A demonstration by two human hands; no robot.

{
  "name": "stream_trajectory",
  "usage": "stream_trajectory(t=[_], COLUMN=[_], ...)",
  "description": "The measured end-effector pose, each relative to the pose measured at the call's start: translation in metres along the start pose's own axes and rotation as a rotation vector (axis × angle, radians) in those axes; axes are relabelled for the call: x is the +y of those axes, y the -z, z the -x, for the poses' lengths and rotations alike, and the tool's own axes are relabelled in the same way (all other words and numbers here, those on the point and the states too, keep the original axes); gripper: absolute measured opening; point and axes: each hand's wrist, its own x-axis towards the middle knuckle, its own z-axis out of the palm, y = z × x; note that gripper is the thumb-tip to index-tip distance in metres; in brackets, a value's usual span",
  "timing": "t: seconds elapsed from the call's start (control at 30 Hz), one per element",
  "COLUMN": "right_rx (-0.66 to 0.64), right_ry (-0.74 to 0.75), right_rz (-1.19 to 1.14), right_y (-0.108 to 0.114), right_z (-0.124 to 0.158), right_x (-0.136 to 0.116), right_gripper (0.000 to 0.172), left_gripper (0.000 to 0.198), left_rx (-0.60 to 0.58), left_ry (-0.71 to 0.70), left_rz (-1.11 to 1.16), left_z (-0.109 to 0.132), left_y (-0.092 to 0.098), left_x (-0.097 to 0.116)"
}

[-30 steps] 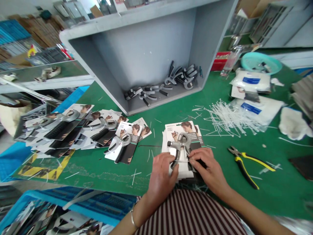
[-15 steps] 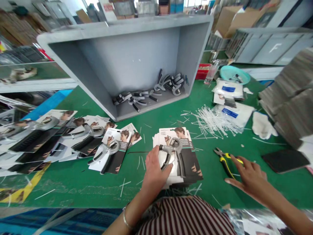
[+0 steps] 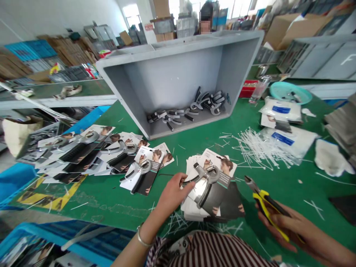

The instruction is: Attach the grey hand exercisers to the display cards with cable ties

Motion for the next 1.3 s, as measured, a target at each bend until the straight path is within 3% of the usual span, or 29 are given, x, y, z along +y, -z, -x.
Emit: stream_trajectory(t=[0.1,0.17,0.27,0.43,0.77,1.07,1.2,1.3], right_rx=[-0.239,-0.356,-0.465,-0.539,-0.551,-0.412,-0.25,-0.185], right_ry=[-0.081,-0.135,-0.162,-0.192,-0.233,-0.264,-0.092,0.136], right_rz=[-0.115,-0.112,-0.097,-0.13,-0.139,-0.13,0.256,0.642], right_y=[-0.042,-0.057,-0.067,-0.071,-0.061,-0.071,-0.079,-0.081], right_z=[-0.007,-0.014,-0.025,-0.038,-0.055,-0.06,-0.058,-0.051], right_x=[-0.017,-0.029,-0.045,-0.062,-0.07,-0.055,-0.045,-0.044], right_gripper=[0.041,0.05,0.053,0.042,0.036,0.034,0.037,0.029], left_gripper=[0.03,0.03,0.029,0.025,0.025,0.03,0.043,0.045], left_rx=[0.029,0.047,0.047,0.037,0.019,-0.012,-0.147,-0.142], left_ry=[-0.022,-0.024,-0.015,-0.009,-0.04,-0.009,0.119,0.139], left_rz=[0.012,0.1,0.249,0.357,0.355,0.399,0.627,0.646], left_z=[-0.005,-0.004,0.001,0.006,0.004,0.005,0.0,-0.004], left_y=[0.005,0.009,0.012,0.008,0.009,0.01,0.005,0.002], left_x=[0.007,0.01,0.011,0.007,0.004,0.002,0.001,-0.002])
